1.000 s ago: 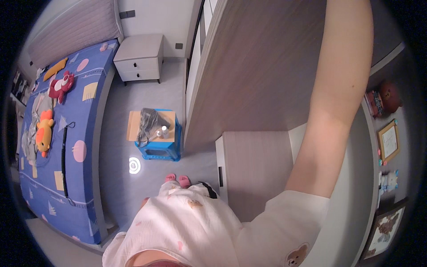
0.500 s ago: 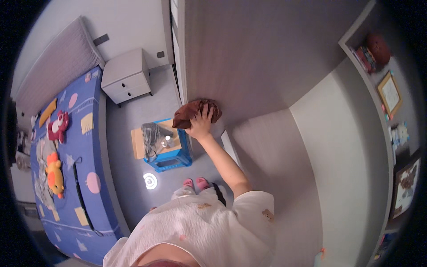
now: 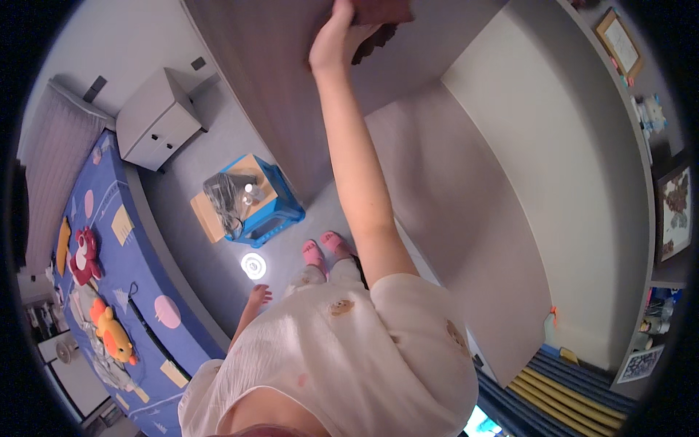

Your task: The person wipes the top of a wooden desk and the interior corners of a built-in wall unit with a cloth.

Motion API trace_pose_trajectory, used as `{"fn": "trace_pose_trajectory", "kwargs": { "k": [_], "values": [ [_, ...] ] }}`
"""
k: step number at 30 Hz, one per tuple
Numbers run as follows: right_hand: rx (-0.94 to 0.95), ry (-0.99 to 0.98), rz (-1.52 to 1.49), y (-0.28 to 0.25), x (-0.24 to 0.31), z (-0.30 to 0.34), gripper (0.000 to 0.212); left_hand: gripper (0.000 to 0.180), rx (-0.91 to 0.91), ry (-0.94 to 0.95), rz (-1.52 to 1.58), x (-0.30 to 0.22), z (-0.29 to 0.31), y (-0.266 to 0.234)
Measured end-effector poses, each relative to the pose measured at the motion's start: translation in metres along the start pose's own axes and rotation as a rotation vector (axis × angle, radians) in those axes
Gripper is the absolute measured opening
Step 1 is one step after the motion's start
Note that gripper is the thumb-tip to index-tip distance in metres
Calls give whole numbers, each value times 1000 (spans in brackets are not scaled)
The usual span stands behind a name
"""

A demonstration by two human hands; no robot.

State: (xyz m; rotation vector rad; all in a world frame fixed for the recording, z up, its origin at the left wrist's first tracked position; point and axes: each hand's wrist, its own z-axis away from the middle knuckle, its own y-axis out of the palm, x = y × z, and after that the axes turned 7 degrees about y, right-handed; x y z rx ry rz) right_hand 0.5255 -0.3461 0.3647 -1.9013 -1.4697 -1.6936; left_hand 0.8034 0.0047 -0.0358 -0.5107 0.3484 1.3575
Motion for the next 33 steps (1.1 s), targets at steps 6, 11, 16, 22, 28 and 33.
{"fn": "trace_pose_trajectory", "kwargs": {
  "k": [6, 11, 16, 22, 28, 33],
  "values": [
    [306, 715, -106, -73, -89, 112, 30, 28, 172, 73, -207, -28, 2, 20],
    [94, 1420, -363, -158, -109, 177, 38, 27, 108, 99, -176, -44, -11, 6],
    [-128, 1423, -298, -211, -116, 209, 40, 27, -24, 68, -101, -45, -2, -17],
    [-129, 1268, -492, -198, -168, 175, 33, 28, -82, -39, -89, 10, 23, -33],
    [-212, 1171, -433, -169, -257, 122, 32, 26, -186, -79, 26, 59, 70, -31],
    [-250, 1143, -480, -96, -205, 136, 47, 27, -229, -142, 212, 189, 65, -26]
  ]
}}
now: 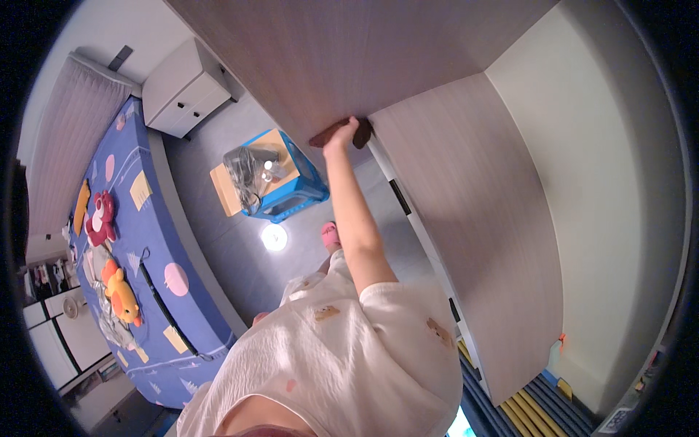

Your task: The person wipes the top of a wooden desk and the interior corners of a built-in wall unit with a cloth.

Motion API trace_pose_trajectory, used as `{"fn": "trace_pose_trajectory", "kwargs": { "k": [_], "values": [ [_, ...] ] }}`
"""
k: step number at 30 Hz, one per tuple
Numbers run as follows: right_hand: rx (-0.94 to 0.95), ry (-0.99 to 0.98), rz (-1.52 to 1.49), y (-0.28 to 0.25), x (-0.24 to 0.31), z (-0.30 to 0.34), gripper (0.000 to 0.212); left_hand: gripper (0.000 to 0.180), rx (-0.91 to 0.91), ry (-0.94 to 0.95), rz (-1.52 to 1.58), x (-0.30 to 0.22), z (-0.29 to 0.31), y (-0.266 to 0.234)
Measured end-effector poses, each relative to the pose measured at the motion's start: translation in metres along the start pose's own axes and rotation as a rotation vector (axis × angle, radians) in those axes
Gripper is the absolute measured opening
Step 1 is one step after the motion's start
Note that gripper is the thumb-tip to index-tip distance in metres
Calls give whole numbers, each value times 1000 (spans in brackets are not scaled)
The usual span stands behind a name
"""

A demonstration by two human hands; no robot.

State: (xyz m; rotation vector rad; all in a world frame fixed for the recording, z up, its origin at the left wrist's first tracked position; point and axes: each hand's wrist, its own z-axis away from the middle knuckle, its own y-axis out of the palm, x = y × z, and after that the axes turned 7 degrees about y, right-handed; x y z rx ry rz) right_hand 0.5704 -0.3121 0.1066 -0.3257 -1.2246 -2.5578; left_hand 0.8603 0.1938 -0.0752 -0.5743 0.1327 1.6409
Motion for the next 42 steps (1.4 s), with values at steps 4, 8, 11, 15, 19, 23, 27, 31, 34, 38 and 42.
{"fn": "trace_pose_trajectory", "kwargs": {
  "k": [4, 8, 11, 15, 19, 23, 27, 31, 34, 38, 42],
  "values": [
    [-60, -94, 5, 6, -39, 18, 49, 26, 98, 73, -109, -46, 28, 29],
    [-137, -28, -77, 6, -65, 30, 62, 26, 152, 161, -147, -149, 79, 58],
    [-41, 155, -309, -12, -79, 4, 57, 25, 134, 214, -130, -178, 81, 59],
    [-127, 138, -282, -17, -69, -2, 55, 24, 63, 267, -122, -193, 91, 50],
    [50, 16, -205, -36, -24, -35, 51, 25, -40, 212, -24, -165, 107, 36],
    [-50, 7, -189, -36, 0, -40, 50, 25, -97, 54, 9, -106, 122, 28],
    [39, -21, -306, -43, -12, -46, 52, 25, -36, 65, -56, -76, 123, 22],
    [-18, 25, -381, -41, -29, -41, 52, 26, -8, 134, -62, -92, 133, 20],
    [2, 50, -345, -41, -51, -18, 50, 26, 3, 217, -29, -117, 135, 26],
    [-110, 79, -434, -54, -81, -33, 48, 26, 137, 120, -21, -165, 140, 31],
    [-131, 123, -516, -60, -86, -38, 48, 25, 71, 148, -99, -175, 137, 28]
  ]
}}
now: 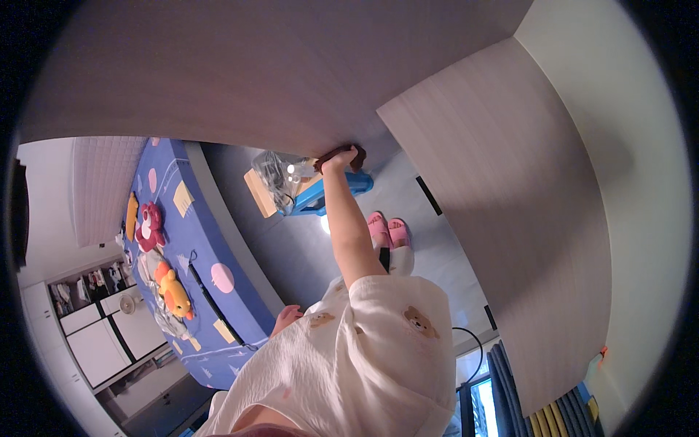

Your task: The person wipes the top of a wooden desk and the interior corners of a built-in wall unit with a cloth.

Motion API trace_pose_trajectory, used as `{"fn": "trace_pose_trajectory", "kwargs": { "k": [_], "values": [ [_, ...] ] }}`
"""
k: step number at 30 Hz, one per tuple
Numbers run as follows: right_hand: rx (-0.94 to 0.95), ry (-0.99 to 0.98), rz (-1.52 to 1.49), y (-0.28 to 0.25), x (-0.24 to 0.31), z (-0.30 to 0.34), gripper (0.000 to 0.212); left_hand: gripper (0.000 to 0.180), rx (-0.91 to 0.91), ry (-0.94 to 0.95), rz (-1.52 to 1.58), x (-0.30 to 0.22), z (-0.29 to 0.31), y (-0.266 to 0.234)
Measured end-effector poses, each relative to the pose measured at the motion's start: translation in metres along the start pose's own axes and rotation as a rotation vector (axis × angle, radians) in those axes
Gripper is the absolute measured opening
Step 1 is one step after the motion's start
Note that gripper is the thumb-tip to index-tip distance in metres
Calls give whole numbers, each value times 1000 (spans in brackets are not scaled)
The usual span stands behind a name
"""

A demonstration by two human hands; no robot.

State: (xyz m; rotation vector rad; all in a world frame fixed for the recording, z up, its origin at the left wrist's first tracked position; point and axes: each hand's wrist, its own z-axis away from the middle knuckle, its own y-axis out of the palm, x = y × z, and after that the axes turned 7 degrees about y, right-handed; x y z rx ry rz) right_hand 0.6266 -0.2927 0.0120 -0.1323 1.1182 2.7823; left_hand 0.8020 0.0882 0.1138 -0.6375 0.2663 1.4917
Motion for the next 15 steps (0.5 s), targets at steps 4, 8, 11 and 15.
{"fn": "trace_pose_trajectory", "kwargs": {
  "k": [4, 8, 11, 15],
  "values": [
    [-24, 3, 93, 4, 21, -9, 49, 26, -20, -31, -20, 8, 7, -7],
    [52, -33, 230, 5, 60, -32, 52, 27, -12, -32, -55, 49, 9, -17],
    [51, -69, 309, 5, 68, -31, 52, 27, -14, -54, -82, 71, 17, -21],
    [59, -57, 251, 1, 46, -14, 52, 27, -31, -62, -68, 67, 25, -18]
  ]
}}
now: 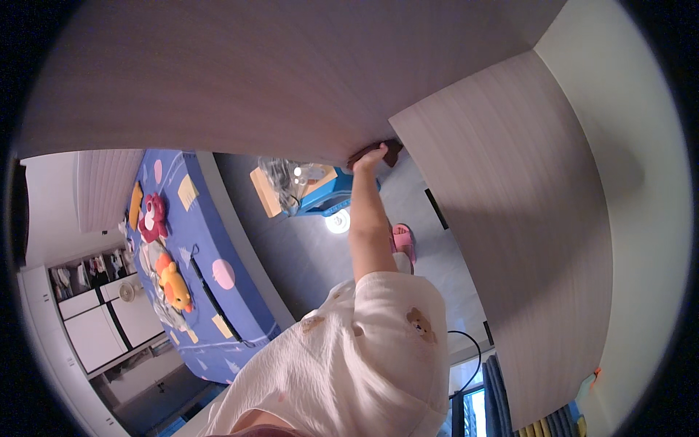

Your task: The person wipes the top of a wooden desk and the interior corners of a built-in wall unit with a cloth.

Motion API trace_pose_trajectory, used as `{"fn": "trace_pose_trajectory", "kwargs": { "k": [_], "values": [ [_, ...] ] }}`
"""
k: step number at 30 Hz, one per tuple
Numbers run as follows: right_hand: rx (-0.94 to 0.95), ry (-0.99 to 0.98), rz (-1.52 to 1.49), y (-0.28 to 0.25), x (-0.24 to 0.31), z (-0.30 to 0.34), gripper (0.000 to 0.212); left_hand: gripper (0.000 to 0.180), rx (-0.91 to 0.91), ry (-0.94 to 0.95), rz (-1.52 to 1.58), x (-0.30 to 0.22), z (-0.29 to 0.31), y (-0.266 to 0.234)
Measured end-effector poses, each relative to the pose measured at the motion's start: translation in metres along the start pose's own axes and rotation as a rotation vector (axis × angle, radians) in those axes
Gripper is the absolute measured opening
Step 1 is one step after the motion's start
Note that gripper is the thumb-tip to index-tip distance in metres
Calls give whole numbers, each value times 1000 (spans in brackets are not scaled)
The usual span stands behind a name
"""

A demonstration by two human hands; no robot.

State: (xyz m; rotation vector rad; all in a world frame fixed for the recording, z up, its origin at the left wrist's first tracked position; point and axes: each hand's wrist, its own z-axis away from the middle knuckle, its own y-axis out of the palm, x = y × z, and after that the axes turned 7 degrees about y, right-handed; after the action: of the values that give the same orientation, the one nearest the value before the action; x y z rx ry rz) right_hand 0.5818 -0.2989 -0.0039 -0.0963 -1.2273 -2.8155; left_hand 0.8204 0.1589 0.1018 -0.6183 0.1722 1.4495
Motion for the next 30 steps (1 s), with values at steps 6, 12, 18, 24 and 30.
{"fn": "trace_pose_trajectory", "kwargs": {
  "k": [6, 12, 18, 24, 30],
  "values": [
    [-207, 67, -208, -3, -69, 28, 47, 28, -10, 66, 11, -44, -3, 1],
    [254, 345, -343, -24, -74, 44, 47, 28, 15, 165, 4, -73, -23, 3],
    [131, 313, 103, -65, 8, 94, 42, 27, 166, 176, -83, -48, -74, -6],
    [-62, 47, 159, -117, 74, 167, 38, 27, 348, 290, -381, -50, -138, -18],
    [-472, -36, 304, -148, 86, 200, 34, 26, 337, 68, -369, -117, -171, -14]
  ]
}}
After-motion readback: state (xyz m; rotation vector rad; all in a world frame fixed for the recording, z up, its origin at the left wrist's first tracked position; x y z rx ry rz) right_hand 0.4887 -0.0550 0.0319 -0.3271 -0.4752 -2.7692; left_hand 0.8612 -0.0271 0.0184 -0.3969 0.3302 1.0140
